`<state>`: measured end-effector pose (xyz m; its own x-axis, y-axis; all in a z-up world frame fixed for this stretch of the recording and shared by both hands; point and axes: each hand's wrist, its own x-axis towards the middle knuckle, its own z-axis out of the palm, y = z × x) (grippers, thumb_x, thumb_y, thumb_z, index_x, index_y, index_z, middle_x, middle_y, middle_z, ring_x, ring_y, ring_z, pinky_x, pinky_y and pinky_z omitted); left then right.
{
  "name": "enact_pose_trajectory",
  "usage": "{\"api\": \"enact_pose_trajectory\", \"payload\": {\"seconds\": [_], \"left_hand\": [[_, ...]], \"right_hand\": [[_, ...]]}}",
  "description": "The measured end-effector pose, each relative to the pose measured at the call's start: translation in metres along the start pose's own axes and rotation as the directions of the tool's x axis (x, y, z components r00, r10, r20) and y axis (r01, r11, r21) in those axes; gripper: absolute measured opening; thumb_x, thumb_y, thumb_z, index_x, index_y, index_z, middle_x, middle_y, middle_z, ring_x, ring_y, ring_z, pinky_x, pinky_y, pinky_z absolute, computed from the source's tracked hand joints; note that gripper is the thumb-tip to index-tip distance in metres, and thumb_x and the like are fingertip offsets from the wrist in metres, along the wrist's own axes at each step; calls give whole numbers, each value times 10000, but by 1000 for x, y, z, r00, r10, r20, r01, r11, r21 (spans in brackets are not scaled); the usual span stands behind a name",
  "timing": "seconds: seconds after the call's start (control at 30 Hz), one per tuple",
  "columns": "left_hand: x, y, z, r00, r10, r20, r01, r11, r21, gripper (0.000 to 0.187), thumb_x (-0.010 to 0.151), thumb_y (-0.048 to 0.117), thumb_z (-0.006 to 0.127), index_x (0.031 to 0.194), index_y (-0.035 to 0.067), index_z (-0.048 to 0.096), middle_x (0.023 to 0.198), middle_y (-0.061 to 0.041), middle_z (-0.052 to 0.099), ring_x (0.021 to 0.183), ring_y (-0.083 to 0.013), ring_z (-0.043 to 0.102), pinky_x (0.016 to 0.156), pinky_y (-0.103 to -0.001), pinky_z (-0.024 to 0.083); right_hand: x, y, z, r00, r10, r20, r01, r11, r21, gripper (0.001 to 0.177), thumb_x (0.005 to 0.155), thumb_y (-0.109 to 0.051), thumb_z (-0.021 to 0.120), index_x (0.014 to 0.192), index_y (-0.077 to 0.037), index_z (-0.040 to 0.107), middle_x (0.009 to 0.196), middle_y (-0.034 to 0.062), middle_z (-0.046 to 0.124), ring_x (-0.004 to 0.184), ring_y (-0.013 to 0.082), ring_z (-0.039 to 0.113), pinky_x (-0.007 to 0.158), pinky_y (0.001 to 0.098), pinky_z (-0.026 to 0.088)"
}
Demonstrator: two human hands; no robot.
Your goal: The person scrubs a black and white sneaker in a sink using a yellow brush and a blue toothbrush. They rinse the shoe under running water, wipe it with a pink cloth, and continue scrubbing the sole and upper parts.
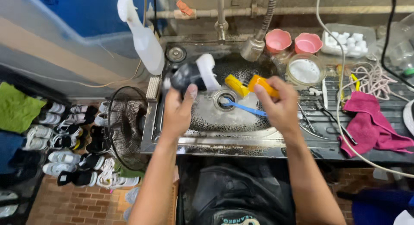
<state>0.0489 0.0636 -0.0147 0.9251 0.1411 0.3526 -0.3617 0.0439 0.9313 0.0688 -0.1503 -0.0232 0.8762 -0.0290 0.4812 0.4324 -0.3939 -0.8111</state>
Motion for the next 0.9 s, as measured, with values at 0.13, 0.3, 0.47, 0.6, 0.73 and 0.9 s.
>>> {"api": "enact_pose_trajectory", "payload": {"seconds": [0.13,0.3,0.47,0.6,0.73,0.9], "left_hand": [[6,23,-3,985,21,170,-58,975,214,321,781,271,581,977,28,506,822,-97,550,832,-164,531,760,-347,448],[5,38,19,905,-151,398,-138,780,611,563,587,431,667,973,44,531,919,-119,585,837,-252,565,706,-321,407],[-5,35,21,636,-45,771,-389,844,370,434,646,171,690,978,27,450,938,-108,522,886,-274,451,741,-320,368],[1,31,21,625,-18,780,-429,827,363,542,645,405,671,1029,81,468,916,-61,546,815,-219,442,732,-279,350],[-1,16,15,567,47,823,-430,868,247,383,665,232,595,986,55,484,1040,-125,528,1004,-292,453,871,-366,353],[-6,16,5,625,283,728,-563,809,168,449,530,101,787,868,-77,551,839,-225,574,947,-471,482,847,-545,361]], "right_hand": [[5,-20,-30,946,-315,83,322,942,-95,229,784,-255,643,704,-62,550,587,64,422,605,235,419,758,304,331],[11,-75,-33,790,-535,298,604,760,-238,283,726,-319,621,641,-64,532,667,41,539,624,240,408,751,389,278],[13,-71,-22,460,-732,503,868,490,-80,218,724,-412,633,669,-215,557,721,-6,541,644,199,486,599,334,309],[29,-86,-33,522,-712,469,852,462,-246,350,823,-328,578,567,-105,494,549,-10,472,566,185,353,671,339,255],[22,-83,-20,515,-738,436,782,613,115,209,796,-273,568,633,-145,536,621,-33,508,547,151,439,580,299,317],[23,0,-36,933,-310,180,340,926,-166,288,830,-334,634,804,-63,540,610,107,452,562,254,470,558,332,380]]}}
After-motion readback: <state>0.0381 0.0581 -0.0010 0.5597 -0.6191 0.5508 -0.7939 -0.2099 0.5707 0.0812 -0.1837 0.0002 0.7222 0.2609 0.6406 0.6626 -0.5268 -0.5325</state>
